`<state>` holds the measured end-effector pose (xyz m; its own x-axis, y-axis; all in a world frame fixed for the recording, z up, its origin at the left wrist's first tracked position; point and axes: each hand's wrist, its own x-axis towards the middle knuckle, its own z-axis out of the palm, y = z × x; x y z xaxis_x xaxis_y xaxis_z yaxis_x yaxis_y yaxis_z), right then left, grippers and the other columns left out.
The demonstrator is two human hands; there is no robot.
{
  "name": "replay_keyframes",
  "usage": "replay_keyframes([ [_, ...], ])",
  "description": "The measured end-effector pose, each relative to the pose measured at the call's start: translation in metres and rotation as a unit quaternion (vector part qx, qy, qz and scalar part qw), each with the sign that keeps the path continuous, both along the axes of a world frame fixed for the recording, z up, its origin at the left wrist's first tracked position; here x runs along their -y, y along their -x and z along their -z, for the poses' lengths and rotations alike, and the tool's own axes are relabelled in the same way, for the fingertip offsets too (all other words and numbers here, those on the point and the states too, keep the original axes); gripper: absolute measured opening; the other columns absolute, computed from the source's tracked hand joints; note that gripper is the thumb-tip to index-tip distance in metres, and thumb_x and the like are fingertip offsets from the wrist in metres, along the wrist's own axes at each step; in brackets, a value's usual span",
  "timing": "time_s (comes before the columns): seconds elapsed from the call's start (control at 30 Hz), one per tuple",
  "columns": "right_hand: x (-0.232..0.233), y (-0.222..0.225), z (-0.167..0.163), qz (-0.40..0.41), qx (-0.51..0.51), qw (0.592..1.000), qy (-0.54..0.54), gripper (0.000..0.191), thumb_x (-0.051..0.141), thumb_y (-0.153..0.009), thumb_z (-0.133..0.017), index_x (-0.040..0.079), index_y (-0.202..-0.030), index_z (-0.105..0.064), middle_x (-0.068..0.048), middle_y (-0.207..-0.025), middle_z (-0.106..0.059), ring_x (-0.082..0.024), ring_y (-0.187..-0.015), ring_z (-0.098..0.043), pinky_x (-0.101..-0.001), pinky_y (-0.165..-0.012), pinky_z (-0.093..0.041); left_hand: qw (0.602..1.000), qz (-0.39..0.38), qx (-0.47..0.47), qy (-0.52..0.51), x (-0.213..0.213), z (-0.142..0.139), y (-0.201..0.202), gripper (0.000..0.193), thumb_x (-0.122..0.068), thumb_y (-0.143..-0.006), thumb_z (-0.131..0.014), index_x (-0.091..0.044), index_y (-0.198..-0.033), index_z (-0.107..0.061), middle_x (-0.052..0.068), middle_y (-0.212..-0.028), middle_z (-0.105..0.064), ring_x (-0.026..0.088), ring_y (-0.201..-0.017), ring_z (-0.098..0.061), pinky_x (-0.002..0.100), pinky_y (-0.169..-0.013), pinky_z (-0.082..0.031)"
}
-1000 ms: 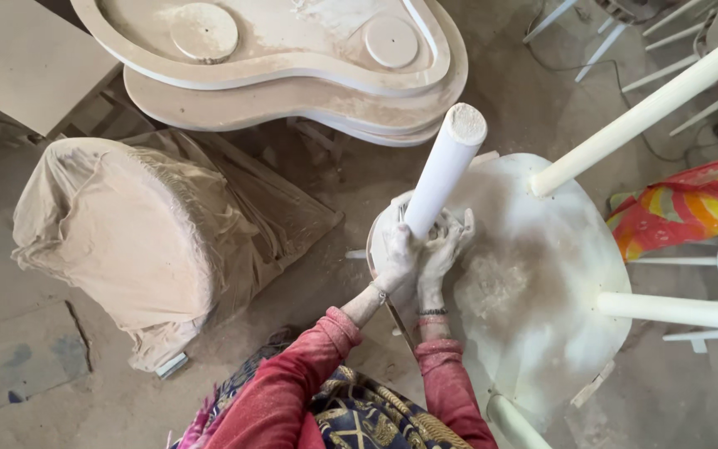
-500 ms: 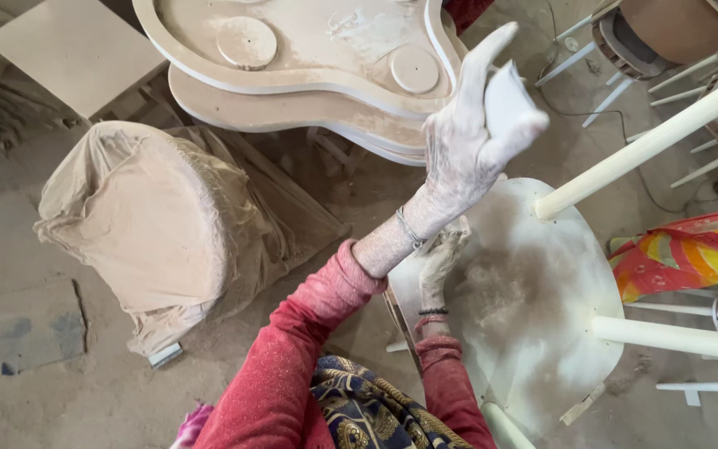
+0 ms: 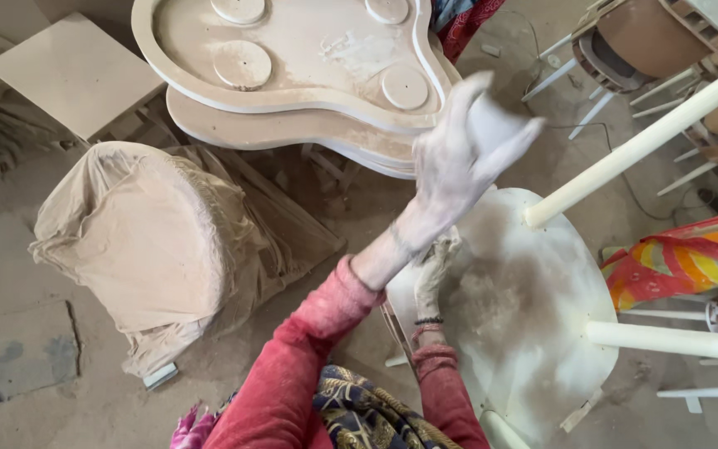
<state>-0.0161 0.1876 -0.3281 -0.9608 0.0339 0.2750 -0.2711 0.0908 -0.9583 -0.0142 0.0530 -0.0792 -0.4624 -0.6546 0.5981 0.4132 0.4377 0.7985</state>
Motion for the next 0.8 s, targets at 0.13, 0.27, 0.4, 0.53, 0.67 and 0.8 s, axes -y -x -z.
replay_keyframes([
  [0.13, -0.001, -0.002, 0.001, -0.009, -0.002, 1.0, -0.024, 0.057, 0.041, -0.109, -0.04, 0.006, -0.153, -0.031, -0.021, -0.144, -0.051, -0.03, -0.134, -0.05, -0.0428, -0.115, -0.039, 0.995, -0.081, -0.013, 0.049, -0.003, -0.003, -0.006, 0.09, -0.043, -0.09, -0.082, 0.003, -0.153, -0.04, 0.016, -0.117, -0.07, 0.026, -0.082, -0.072, 0.035, -0.069, -0.059],
  [0.27, -0.001, -0.008, 0.005, -0.022, -0.015, 0.998, -0.05, 0.056, 0.04, -0.109, -0.04, 0.005, -0.153, -0.032, -0.021, -0.145, -0.05, -0.03, -0.135, -0.049, -0.0428, -0.116, -0.038, 0.99, -0.078, 0.038, 0.109, -0.015, 0.06, -0.046, 0.095, -0.036, -0.087, -0.086, 0.013, -0.149, -0.034, 0.026, -0.125, -0.065, 0.032, -0.087, -0.073, 0.036, -0.074, -0.059],
  [0.4, -0.001, -0.009, 0.001, -0.021, -0.025, 0.997, -0.07, 0.056, 0.04, -0.11, -0.04, 0.004, -0.153, -0.033, -0.021, -0.147, -0.05, -0.03, -0.136, -0.049, -0.0428, -0.116, -0.037, 0.992, -0.076, 0.034, 0.092, -0.017, 0.053, -0.041, 0.101, -0.036, -0.084, -0.091, 0.02, -0.147, -0.035, 0.024, -0.13, -0.062, 0.034, -0.093, -0.074, 0.037, -0.078, -0.059],
  [0.53, -0.005, -0.006, -0.001, -0.011, -0.027, 0.997, -0.075, 0.056, 0.039, -0.11, -0.039, 0.003, -0.152, -0.034, -0.021, -0.148, -0.049, -0.03, -0.137, -0.048, -0.0428, -0.117, -0.036, 0.971, -0.178, -0.004, 0.158, -0.008, 0.008, -0.008, 0.096, -0.03, -0.086, -0.087, 0.016, -0.149, -0.03, 0.033, -0.147, -0.05, 0.041, -0.115, -0.071, 0.037, -0.088, -0.06],
  [0.67, -0.004, -0.006, -0.003, -0.013, -0.03, 0.997, -0.077, 0.056, 0.038, -0.111, -0.039, 0.001, -0.152, -0.035, -0.022, -0.149, -0.048, -0.03, -0.139, -0.047, -0.0428, -0.118, -0.036, 0.985, -0.121, 0.003, 0.125, -0.01, 0.025, -0.025, 0.091, -0.028, -0.091, -0.085, 0.009, -0.154, -0.029, 0.032, -0.155, -0.048, 0.035, -0.109, -0.072, 0.037, -0.09, -0.06],
  [0.8, 0.001, -0.007, -0.003, -0.019, -0.04, 0.995, -0.088, 0.056, 0.038, -0.111, -0.039, 0.0, -0.152, -0.036, -0.022, -0.15, -0.048, -0.03, -0.14, -0.046, -0.0428, -0.119, -0.035, 0.997, 0.039, 0.045, 0.054, -0.016, 0.06, -0.064, 0.106, -0.033, -0.091, -0.081, 0.012, -0.159, -0.013, 0.023, -0.148, -0.054, 0.033, -0.109, -0.073, 0.039, -0.092, -0.059],
])
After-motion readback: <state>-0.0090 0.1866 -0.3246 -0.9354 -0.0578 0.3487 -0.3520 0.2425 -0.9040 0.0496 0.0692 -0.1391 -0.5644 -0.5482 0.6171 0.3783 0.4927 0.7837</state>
